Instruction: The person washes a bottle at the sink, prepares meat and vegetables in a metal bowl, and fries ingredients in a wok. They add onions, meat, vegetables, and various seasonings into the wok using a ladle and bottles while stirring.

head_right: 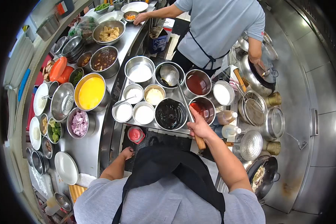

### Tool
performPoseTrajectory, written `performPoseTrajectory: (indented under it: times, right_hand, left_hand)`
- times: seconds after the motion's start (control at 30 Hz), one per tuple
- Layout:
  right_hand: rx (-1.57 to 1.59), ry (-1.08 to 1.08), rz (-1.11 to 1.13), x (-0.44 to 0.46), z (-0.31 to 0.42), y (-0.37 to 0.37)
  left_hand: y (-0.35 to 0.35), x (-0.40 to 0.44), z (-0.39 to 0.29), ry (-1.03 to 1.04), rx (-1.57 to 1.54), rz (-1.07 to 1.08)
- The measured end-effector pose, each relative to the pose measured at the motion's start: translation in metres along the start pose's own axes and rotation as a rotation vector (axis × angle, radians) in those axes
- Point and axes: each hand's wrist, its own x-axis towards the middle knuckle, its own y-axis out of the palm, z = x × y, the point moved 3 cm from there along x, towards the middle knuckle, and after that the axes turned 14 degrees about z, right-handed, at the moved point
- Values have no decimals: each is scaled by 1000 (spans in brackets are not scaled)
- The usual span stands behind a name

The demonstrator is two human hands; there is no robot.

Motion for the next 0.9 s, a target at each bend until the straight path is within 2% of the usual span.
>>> performPoseTrajectory:
  times: [0.03, 0.17, 0.23, 0.37, 0.47, 0.57, 0.67, 0.8, 0.9]
  right_hand:
    - [84, -23, 39, 1, 0, -1]
    - [287, -26, 74, -9, 7, 4]
    - [354, -61, 104, -19, 12, 2]
    - [473, -135, 182, -33, 21, 5]
    - [467, -115, 162, -29, 24, 9]
    - [286, -4, 50, -12, 22, 10]
    - [223, 44, 28, -2, 22, 9]
    - [155, 77, 11, 4, 24, 8]
    - [162, 65, 27, 4, 31, 9]
  left_hand:
    - [-14, -24, -40, 26, 107, -3]
    - [-30, 14, -68, 72, 27, 39]
    - [-49, -5, -106, 91, 23, -63]
    - [-58, -6, -119, 44, 13, -76]
    - [-53, 3, -104, 47, 105, -36]
    - [-47, 9, -92, 55, 137, 8]
    - [-41, 22, -72, 46, 27, 34]
    - [-40, 28, -54, 52, -17, 12]
    - [-47, 23, -52, 62, 84, -50]
